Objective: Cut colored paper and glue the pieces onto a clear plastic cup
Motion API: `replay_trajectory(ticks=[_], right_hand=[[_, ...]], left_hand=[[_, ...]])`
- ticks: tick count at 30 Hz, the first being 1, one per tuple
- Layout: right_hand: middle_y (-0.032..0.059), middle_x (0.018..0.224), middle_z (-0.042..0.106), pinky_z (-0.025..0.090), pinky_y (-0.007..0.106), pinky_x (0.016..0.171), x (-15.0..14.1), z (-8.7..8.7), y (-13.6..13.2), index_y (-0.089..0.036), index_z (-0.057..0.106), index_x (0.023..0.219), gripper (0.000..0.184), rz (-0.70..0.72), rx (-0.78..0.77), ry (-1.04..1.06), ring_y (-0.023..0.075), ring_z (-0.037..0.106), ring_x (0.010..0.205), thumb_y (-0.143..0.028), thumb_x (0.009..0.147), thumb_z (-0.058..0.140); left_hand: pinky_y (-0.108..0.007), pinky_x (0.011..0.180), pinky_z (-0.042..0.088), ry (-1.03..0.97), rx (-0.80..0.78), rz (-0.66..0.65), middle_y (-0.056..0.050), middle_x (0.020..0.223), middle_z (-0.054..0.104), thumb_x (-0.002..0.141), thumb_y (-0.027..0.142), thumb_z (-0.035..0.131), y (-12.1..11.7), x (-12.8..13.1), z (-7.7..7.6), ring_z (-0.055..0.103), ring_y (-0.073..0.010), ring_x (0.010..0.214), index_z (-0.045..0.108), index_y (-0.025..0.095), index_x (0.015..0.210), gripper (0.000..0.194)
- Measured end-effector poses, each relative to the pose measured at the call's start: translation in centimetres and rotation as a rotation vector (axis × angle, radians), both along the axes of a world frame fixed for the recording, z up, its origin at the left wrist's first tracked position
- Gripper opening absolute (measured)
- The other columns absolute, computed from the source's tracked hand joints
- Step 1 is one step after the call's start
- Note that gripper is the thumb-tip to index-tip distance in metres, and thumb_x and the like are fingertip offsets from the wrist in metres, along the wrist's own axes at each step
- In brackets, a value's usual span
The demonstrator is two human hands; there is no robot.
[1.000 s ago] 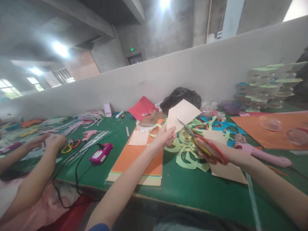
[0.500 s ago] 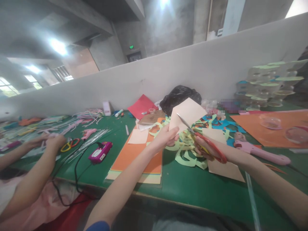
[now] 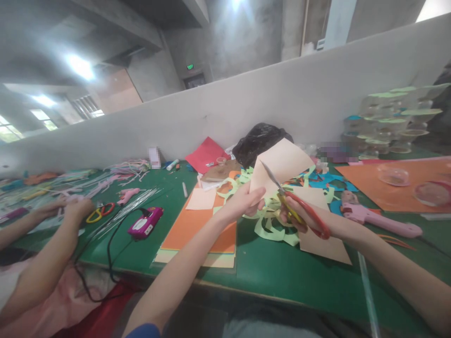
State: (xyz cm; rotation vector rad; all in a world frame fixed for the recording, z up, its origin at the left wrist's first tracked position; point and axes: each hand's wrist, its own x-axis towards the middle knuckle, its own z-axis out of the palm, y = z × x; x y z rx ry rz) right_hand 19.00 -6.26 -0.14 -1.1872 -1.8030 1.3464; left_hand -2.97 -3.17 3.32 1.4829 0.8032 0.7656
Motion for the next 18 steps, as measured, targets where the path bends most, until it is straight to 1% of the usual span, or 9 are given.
replay_trajectory(ticks=[3, 5, 7, 9, 11, 13, 15, 16, 18], right_hand=[[0.0005, 0.068, 0.059, 0.037, 0.023, 0.040, -0.2, -0.1, -0.1, -0.020, 0.051, 0.080, 0.061, 0.024, 0.126, -0.017, 0.0088, 0.045, 0.044, -0.077, 0.093, 0.032], [0.0000, 0.066, 0.058, 0.035, 0.022, 0.039, -0.4, -0.1, -0.2, -0.020, 0.049, 0.079, 0.063, -0.007, 0.092, -0.016, 0.0084, 0.044, 0.041, -0.080, 0.092, 0.032], [0.0004, 0.067, 0.059, 0.031, 0.022, 0.035, -0.6, -0.1, -0.2, -0.021, 0.049, 0.081, 0.065, -0.037, 0.031, -0.019, 0.0084, 0.044, 0.039, -0.083, 0.089, 0.032], [0.0006, 0.068, 0.060, 0.027, 0.022, 0.034, -0.7, 0.0, -0.2, -0.021, 0.050, 0.084, 0.065, -0.042, 0.023, -0.028, 0.0083, 0.042, 0.038, -0.083, 0.089, 0.031], [-0.0007, 0.062, 0.058, 0.032, 0.022, 0.038, -0.5, 0.1, -0.3, -0.021, 0.051, 0.084, 0.065, -0.014, 0.075, -0.052, 0.0088, 0.043, 0.039, -0.081, 0.091, 0.028], [-0.0011, 0.057, 0.055, 0.041, 0.023, 0.048, -0.4, 0.4, -0.5, -0.020, 0.055, 0.084, 0.065, 0.011, 0.119, -0.083, 0.0108, 0.049, 0.046, -0.077, 0.095, 0.025], [0.0000, 0.056, 0.055, 0.046, 0.025, 0.056, -0.4, 0.7, -0.7, -0.019, 0.058, 0.084, 0.067, 0.018, 0.109, -0.108, 0.0131, 0.055, 0.053, -0.075, 0.096, 0.023], [0.0008, 0.056, 0.056, 0.047, 0.026, 0.057, -0.4, 0.8, -0.7, -0.019, 0.059, 0.083, 0.069, 0.008, 0.094, -0.112, 0.0137, 0.056, 0.054, -0.076, 0.096, 0.022], [0.0014, 0.054, 0.055, 0.045, 0.026, 0.053, -0.6, 1.0, -0.8, -0.019, 0.059, 0.078, 0.070, -0.018, 0.062, -0.104, 0.0136, 0.054, 0.050, -0.078, 0.093, 0.025]], left_hand=[[-0.018, 0.039, 0.018, 0.001, -0.012, 0.018, 0.009, 0.057, 0.053, 0.087, 0.052, 0.063, -0.2, 0.2, 0.1, 0.026, -0.0008, 0.033, 0.040, 0.022, 0.088, 0.038], [-0.017, 0.038, 0.018, 0.007, -0.025, 0.028, 0.009, 0.057, 0.053, 0.086, 0.053, 0.065, -0.2, 0.2, 0.3, 0.026, -0.0008, 0.033, 0.040, 0.022, 0.087, 0.039], [-0.017, 0.038, 0.018, 0.003, -0.029, 0.029, 0.009, 0.057, 0.053, 0.085, 0.053, 0.065, -0.2, 0.1, 0.4, 0.026, -0.0009, 0.033, 0.040, 0.023, 0.088, 0.040], [-0.017, 0.038, 0.019, -0.007, -0.025, 0.025, 0.009, 0.057, 0.054, 0.085, 0.053, 0.065, -0.2, 0.0, 0.5, 0.026, -0.0008, 0.033, 0.040, 0.023, 0.089, 0.040], [-0.018, 0.038, 0.019, -0.007, -0.014, 0.015, 0.009, 0.056, 0.054, 0.086, 0.053, 0.064, -0.2, 0.0, 0.6, 0.026, -0.0009, 0.033, 0.041, 0.022, 0.087, 0.039], [-0.018, 0.038, 0.020, 0.025, -0.004, -0.020, 0.007, 0.055, 0.054, 0.087, 0.054, 0.064, -0.3, 0.0, 0.7, 0.027, -0.0014, 0.033, 0.044, 0.021, 0.085, 0.038], [-0.019, 0.038, 0.023, 0.073, 0.003, -0.070, 0.005, 0.054, 0.054, 0.088, 0.054, 0.062, -0.5, 0.0, 0.7, 0.029, -0.0021, 0.034, 0.047, 0.020, 0.081, 0.038], [-0.019, 0.038, 0.025, 0.099, 0.009, -0.088, 0.005, 0.053, 0.054, 0.088, 0.055, 0.061, -0.6, 0.1, 0.7, 0.029, -0.0025, 0.034, 0.048, 0.020, 0.077, 0.039], [-0.020, 0.039, 0.027, 0.140, 0.030, -0.105, 0.004, 0.046, 0.048, 0.090, 0.057, 0.057, -0.8, 0.1, 0.7, 0.030, -0.0032, 0.035, 0.050, 0.019, 0.067, 0.045]])
